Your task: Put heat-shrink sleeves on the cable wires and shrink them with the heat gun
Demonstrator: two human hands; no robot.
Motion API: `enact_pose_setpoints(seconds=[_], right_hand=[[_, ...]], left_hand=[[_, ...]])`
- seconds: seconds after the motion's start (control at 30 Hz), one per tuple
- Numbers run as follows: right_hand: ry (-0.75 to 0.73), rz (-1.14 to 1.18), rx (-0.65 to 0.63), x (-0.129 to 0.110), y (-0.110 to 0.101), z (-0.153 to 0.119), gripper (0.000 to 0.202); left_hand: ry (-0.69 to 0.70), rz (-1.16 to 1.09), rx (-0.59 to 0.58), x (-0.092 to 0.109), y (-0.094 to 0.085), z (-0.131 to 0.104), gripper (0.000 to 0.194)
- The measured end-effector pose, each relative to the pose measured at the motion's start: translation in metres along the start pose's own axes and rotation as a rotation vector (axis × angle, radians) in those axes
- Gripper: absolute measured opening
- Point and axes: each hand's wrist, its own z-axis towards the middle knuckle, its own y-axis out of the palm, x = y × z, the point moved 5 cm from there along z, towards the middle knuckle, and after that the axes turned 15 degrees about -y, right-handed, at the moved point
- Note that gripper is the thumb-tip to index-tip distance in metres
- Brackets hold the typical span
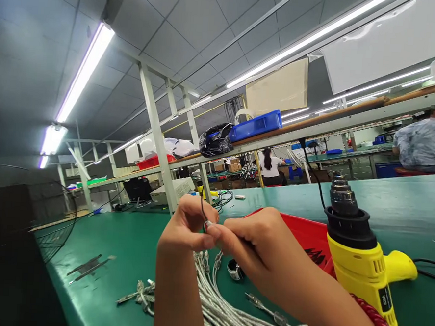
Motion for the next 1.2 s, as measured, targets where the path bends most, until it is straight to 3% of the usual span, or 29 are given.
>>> enact_pose_setpoints(seconds=[0.1, 0.4, 0.57, 0.67, 0.87, 0.93, 1.0, 1.13, 1.2], right_hand=[[-0.017, 0.000, 0.005, -0.005, -0.005, 0.002, 0.051], [0.005, 0.015, -0.049, -0.008, -0.005, 0.002, 0.053], [0.081, 0.128, -0.040, -0.001, -0.005, 0.000, 0.053], [0.109, 0.161, -0.036, 0.004, -0.009, -0.001, 0.052], [0.157, 0.236, 0.000, 0.001, -0.020, -0.005, 0.058], [0.144, 0.222, 0.003, -0.004, -0.022, -0.005, 0.055], [0.122, 0.198, -0.003, -0.007, -0.023, -0.004, 0.052], [0.093, 0.182, 0.042, -0.007, -0.029, -0.002, 0.055], [0.116, 0.202, 0.058, -0.003, -0.033, -0.004, 0.055]], left_hand=[[0.035, 0.021, 0.092, 0.003, -0.008, -0.008, 0.033], [0.173, -0.142, 0.141, 0.000, -0.015, -0.007, 0.030], [0.261, -0.250, 0.046, -0.004, -0.014, 0.007, 0.025], [0.321, -0.290, -0.086, -0.008, -0.009, 0.016, 0.027], [0.516, -0.325, -0.435, -0.013, 0.006, 0.024, 0.060], [0.523, -0.347, -0.434, -0.011, 0.009, 0.026, 0.053], [0.470, -0.348, -0.344, -0.008, 0.011, 0.027, 0.050], [0.419, -0.188, -0.286, 0.004, 0.019, 0.021, 0.081], [0.420, -0.101, -0.293, 0.007, 0.022, 0.019, 0.085]])
